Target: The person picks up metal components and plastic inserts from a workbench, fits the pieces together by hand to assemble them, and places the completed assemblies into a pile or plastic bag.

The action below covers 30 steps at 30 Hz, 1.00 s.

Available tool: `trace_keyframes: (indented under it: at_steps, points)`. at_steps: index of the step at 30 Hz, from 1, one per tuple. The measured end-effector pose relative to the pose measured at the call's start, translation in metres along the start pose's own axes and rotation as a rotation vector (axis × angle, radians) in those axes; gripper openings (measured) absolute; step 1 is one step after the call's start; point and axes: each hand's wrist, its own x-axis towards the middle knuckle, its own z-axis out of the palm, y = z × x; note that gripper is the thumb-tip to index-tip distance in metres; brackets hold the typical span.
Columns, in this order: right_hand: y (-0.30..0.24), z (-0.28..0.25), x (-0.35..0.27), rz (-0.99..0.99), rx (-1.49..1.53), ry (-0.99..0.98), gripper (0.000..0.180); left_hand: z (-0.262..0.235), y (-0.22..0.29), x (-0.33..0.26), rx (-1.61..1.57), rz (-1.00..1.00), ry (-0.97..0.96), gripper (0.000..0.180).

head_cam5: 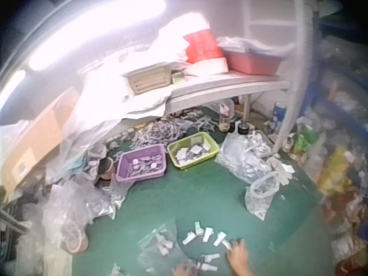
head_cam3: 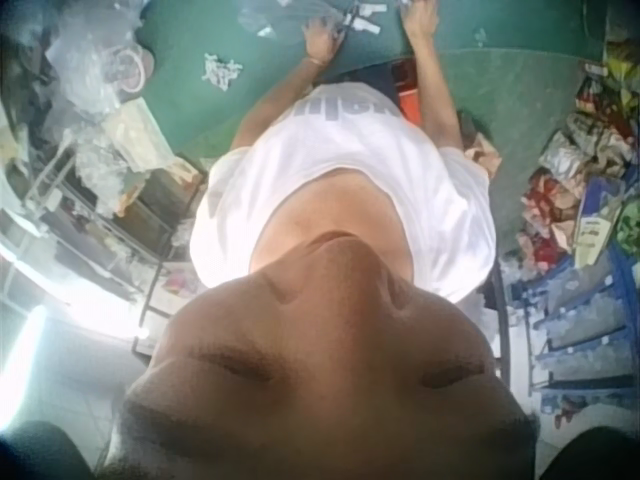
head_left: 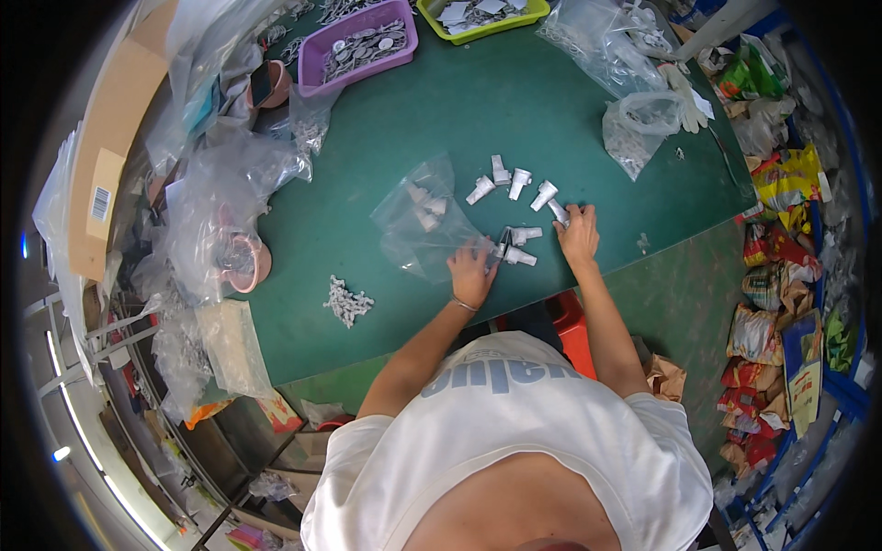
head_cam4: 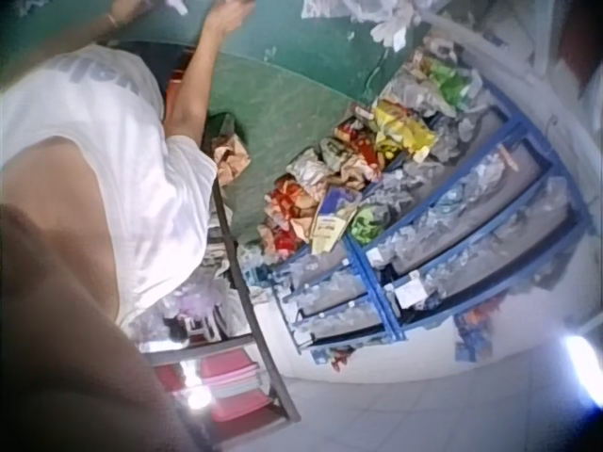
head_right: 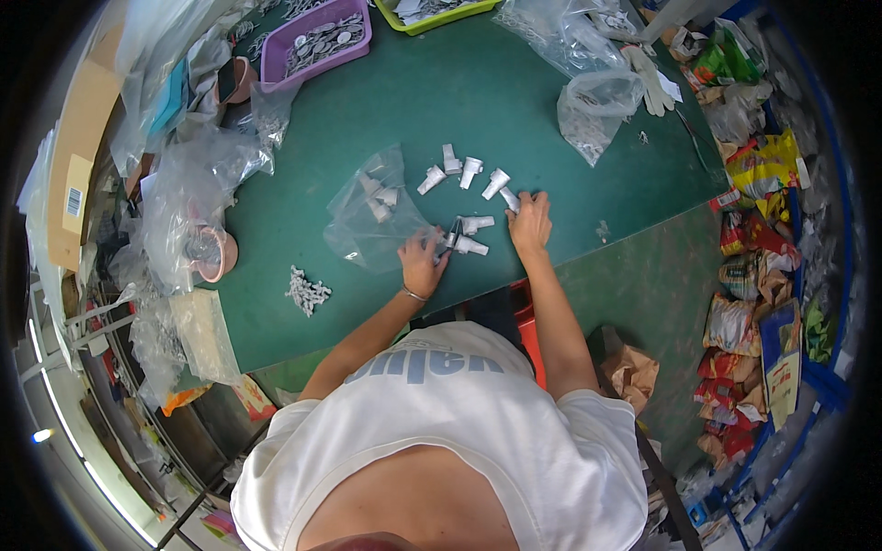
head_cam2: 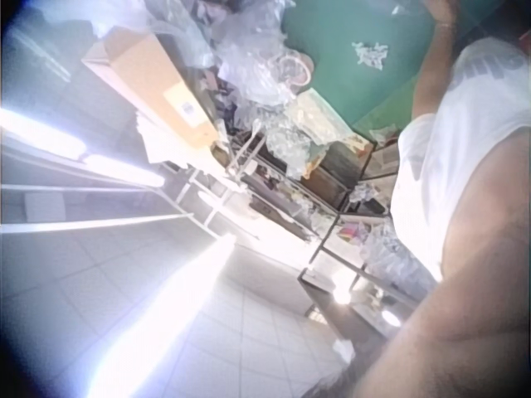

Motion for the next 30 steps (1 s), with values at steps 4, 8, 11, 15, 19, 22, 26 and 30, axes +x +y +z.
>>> trace_keyframes:
  at_steps: [4,8,11,15,19,22,26,30]
  points:
    - [0.013,0.003,0.001,-0.124,0.118,0.044,0.04,-0.001,0.001,0.001,-0.01,-0.076,0.005,0.055]
    - [0.028,0.001,0.005,0.28,1.05,-0.251,0.027,0.01,-0.013,0.002,0.024,-0.039,0.061,0.043]
    - [0.02,-0.008,-0.008,0.55,1.685,-0.518,0.03,0.012,-0.018,0.001,-0.027,-0.051,0.117,0.039]
    - [-0.011,-0.025,-0.025,0.461,1.968,-0.688,0.033,0.003,-0.012,-0.001,-0.399,-0.265,0.084,0.04]
    - [-0.034,-0.05,-0.038,0.233,1.937,-0.814,0.037,-0.037,0.01,-0.011,-1.573,-0.834,-0.335,0.045]
    - [-0.057,-0.084,-0.053,0.173,1.81,-0.789,0.034,-0.097,0.043,-0.002,-2.112,-0.918,-0.631,0.046]
    - [-0.076,-0.111,-0.065,-0.009,1.762,-0.749,0.029,-0.154,0.075,0.016,-2.172,-0.746,-0.547,0.043]
    - [-0.086,-0.13,-0.072,-0.261,1.692,-0.72,0.025,-0.19,0.095,0.026,-1.958,-0.596,-0.336,0.049]
